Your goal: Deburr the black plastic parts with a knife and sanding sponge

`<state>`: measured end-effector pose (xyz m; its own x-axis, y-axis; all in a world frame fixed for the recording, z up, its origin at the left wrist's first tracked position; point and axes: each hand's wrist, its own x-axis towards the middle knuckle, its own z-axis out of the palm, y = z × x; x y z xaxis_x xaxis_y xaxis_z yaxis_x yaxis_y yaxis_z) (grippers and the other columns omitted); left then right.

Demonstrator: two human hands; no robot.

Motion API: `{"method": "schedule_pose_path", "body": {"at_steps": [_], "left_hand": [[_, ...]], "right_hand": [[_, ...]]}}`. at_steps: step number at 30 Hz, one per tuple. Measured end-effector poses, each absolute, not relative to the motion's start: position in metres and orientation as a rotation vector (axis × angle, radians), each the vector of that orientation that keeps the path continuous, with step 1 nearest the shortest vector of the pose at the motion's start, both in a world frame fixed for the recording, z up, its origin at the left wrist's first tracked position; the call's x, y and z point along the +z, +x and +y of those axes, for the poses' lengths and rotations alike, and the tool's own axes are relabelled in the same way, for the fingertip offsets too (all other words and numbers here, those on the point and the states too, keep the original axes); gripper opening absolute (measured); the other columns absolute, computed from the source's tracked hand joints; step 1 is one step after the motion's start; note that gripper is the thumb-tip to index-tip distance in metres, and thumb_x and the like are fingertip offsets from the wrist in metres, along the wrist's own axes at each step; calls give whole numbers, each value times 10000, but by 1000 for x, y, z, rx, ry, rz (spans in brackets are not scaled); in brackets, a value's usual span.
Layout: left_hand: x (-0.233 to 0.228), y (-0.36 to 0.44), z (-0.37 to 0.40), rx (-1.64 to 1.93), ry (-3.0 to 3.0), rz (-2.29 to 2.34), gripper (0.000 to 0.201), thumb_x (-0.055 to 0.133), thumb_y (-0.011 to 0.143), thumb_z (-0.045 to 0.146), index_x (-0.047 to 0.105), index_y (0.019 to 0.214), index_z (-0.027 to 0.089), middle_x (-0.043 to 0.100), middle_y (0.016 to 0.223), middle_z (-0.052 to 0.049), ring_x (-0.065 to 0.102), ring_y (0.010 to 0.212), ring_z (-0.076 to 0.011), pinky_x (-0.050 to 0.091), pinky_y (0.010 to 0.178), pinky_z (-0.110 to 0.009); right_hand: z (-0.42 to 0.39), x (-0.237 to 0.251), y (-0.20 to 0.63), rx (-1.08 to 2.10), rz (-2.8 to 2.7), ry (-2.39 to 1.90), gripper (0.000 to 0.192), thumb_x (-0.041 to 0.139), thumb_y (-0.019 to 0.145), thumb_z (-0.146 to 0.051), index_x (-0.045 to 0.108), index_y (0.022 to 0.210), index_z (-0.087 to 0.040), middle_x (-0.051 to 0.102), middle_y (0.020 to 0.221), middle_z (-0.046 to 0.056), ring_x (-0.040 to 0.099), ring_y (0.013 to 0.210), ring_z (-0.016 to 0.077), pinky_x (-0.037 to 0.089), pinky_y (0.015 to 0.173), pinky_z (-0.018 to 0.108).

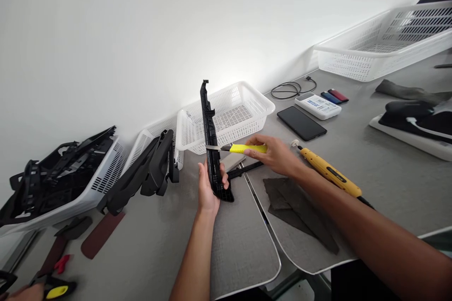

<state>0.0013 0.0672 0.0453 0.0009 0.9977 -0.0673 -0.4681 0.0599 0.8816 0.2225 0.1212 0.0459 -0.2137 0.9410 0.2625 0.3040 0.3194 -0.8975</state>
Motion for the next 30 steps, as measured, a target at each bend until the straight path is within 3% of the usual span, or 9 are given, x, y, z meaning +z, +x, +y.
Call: {"method": "schedule_pose_path", "body": {"at_steps": [9,15,23,26,30], "left_hand": [[45,-3,69,1485,723,856,488,639,915,733,602,1011,257,568,804,17,500,550,-103,411,468,-210],[45,-4,69,1440,736,830,485,656,920,704,610,923,221,591,819,1,500,540,-94,413,454,-209],[46,1,68,1377,717,815,379,678,946,598,633,953,221,587,814,6,607,673,-150,552,681,-301],[46,2,68,1373,714,810,340,690,947,568,615,996,240,577,786,15,613,686,-166,547,718,-314],[43,0,70,1404,653,798,368,703,939,577,588,907,229,529,751,29,542,599,-125,509,618,-268]], "right_hand": [[116,47,217,997,-1916,-1028,345,663,954,-529,754,995,-199,780,921,50,663,814,219,459,731,316],[117,49,217,987,-1874,-1061,408,542,1004,-559,722,965,-194,742,870,45,617,772,208,423,689,306],[121,40,216,964,-1741,-1198,557,413,1020,-668,531,715,-217,532,666,-10,470,640,172,318,615,308],[120,38,212,992,-1684,-1191,576,419,1008,-697,578,745,-209,559,680,-2,487,648,175,332,615,307],[118,38,210,1046,-1713,-1081,488,518,992,-648,672,897,-195,654,786,23,566,748,199,402,678,309]]}}
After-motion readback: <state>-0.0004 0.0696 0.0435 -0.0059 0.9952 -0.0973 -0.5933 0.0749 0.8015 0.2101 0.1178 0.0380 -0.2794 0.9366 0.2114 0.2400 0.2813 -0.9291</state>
